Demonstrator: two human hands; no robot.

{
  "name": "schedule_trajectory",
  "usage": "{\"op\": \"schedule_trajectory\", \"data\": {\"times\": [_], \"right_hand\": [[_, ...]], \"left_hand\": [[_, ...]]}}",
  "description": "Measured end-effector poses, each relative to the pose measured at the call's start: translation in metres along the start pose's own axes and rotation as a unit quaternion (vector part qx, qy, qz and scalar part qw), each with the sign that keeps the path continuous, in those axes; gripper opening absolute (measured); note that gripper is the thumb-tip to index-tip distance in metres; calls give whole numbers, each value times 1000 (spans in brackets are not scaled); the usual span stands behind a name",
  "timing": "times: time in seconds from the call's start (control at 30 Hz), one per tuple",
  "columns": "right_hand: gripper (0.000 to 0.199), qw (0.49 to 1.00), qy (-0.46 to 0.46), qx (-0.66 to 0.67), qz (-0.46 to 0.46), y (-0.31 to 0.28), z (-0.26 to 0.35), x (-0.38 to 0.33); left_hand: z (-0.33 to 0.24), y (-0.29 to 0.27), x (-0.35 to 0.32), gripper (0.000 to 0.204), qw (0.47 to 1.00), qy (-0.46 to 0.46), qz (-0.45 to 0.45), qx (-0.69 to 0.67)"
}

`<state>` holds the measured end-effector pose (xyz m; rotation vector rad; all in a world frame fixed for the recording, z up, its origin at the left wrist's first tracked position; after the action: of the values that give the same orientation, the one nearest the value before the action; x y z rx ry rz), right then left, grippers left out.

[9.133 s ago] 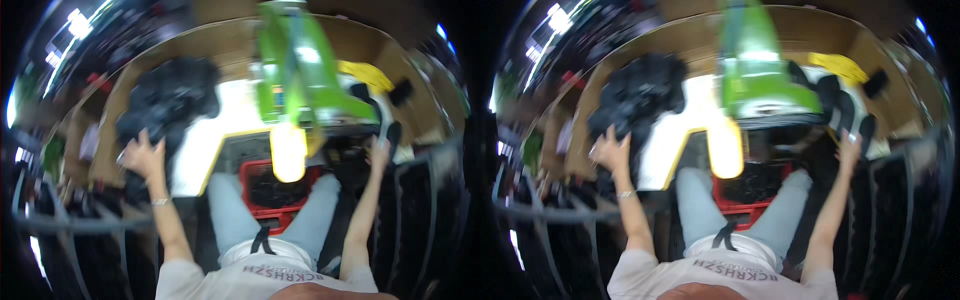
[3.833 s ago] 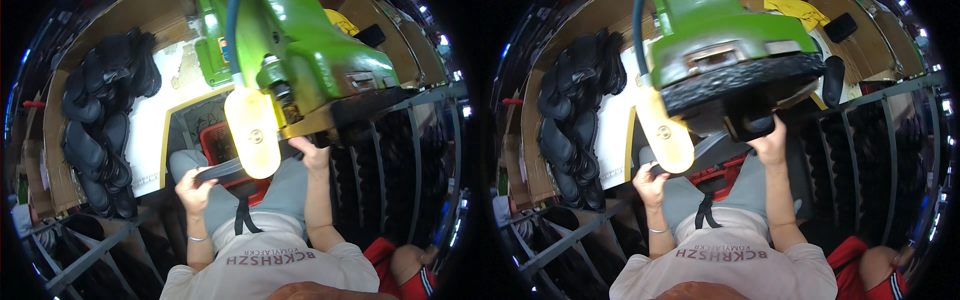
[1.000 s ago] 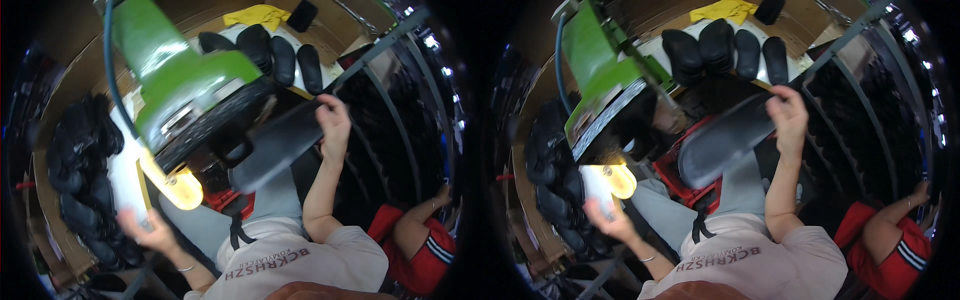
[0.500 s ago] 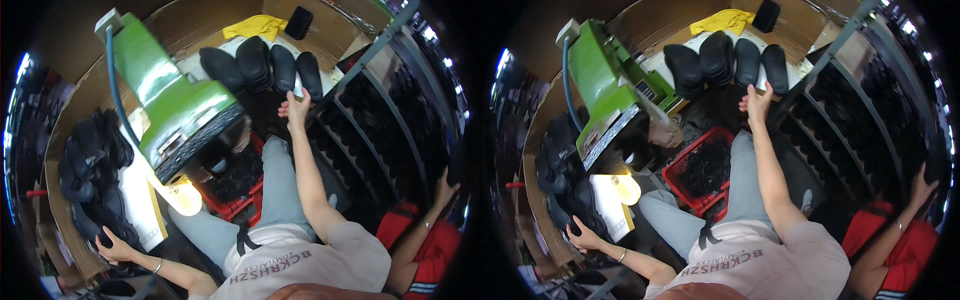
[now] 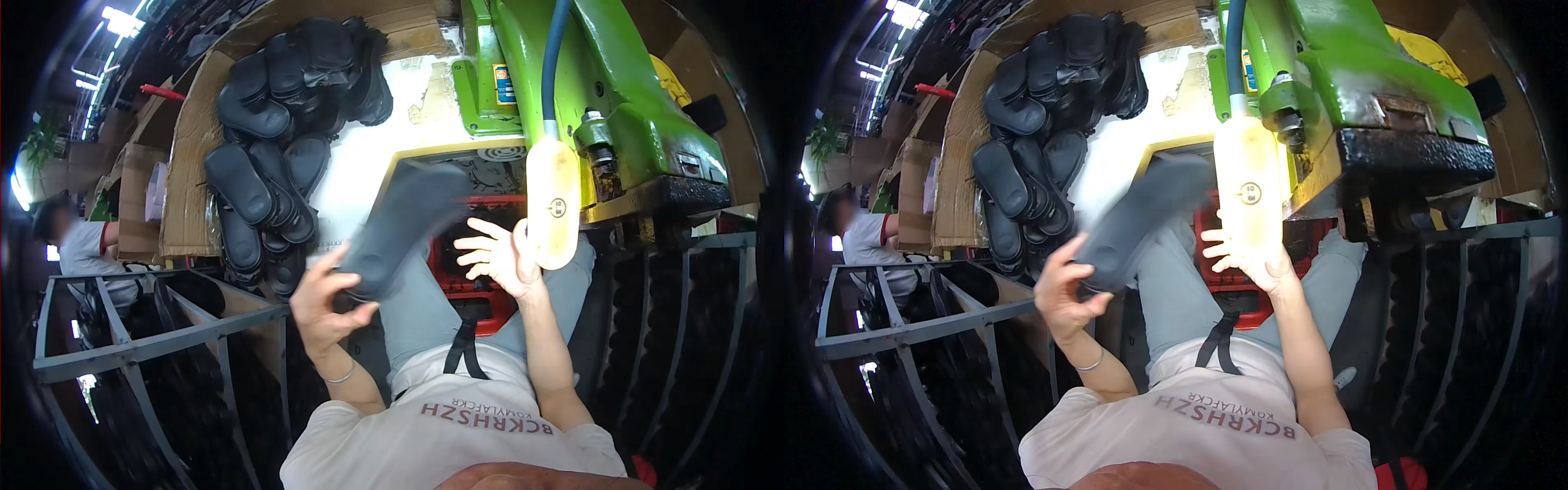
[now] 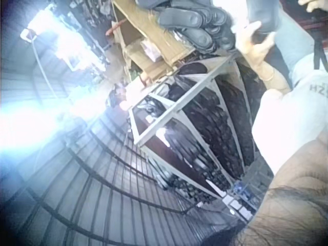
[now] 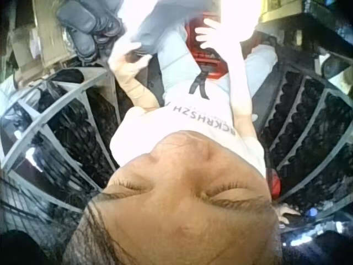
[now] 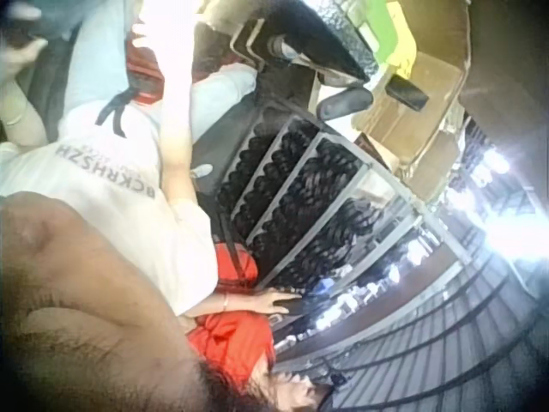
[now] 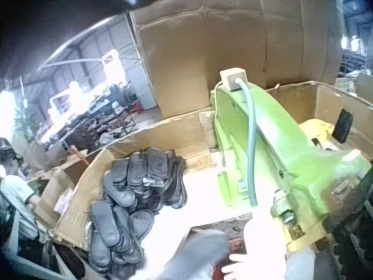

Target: The recorder is using an industrial machine to trim or process the edges of black shoe soles in a manufacturing environment.

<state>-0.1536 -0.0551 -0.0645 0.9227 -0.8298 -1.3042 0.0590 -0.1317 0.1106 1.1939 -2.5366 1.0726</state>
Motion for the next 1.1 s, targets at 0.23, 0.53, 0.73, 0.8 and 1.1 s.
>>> {"op": "schedule_trajectory", "data": {"times": [0.23, 0.53, 0.73, 0.8, 1.1], "right_hand": [[34, 930, -139, -60, -334, -67, 29, -118], [66, 936, -122, -78, -320, -66, -25, -199], [62, 948, -127, -139, -257, -48, -21, -177], [60, 948, -128, -133, -257, -47, -17, -192], [54, 815, -346, -206, -417, -32, 149, -233]], "left_hand": [[8, 138, 27, 85, 801, -52, -8, -597], [-15, 271, 40, 15, 870, -211, 121, -429], [-53, 218, 72, 11, 995, 33, 0, -93], [-26, 231, 60, 10, 964, -116, 8, -239], [-2, 231, 50, 16, 972, -136, 24, -192]]}}
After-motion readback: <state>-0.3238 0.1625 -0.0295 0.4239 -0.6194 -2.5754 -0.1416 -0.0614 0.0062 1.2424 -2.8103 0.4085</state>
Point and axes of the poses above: each hand's wrist, its own x-axis towards the middle knuckle, its own y-axis out of the palm, z = x × y, the point moved 10 cm from there along x, towards the middle knuckle, and after that the axes turned 9 degrees about z, right-handed, at the moved point
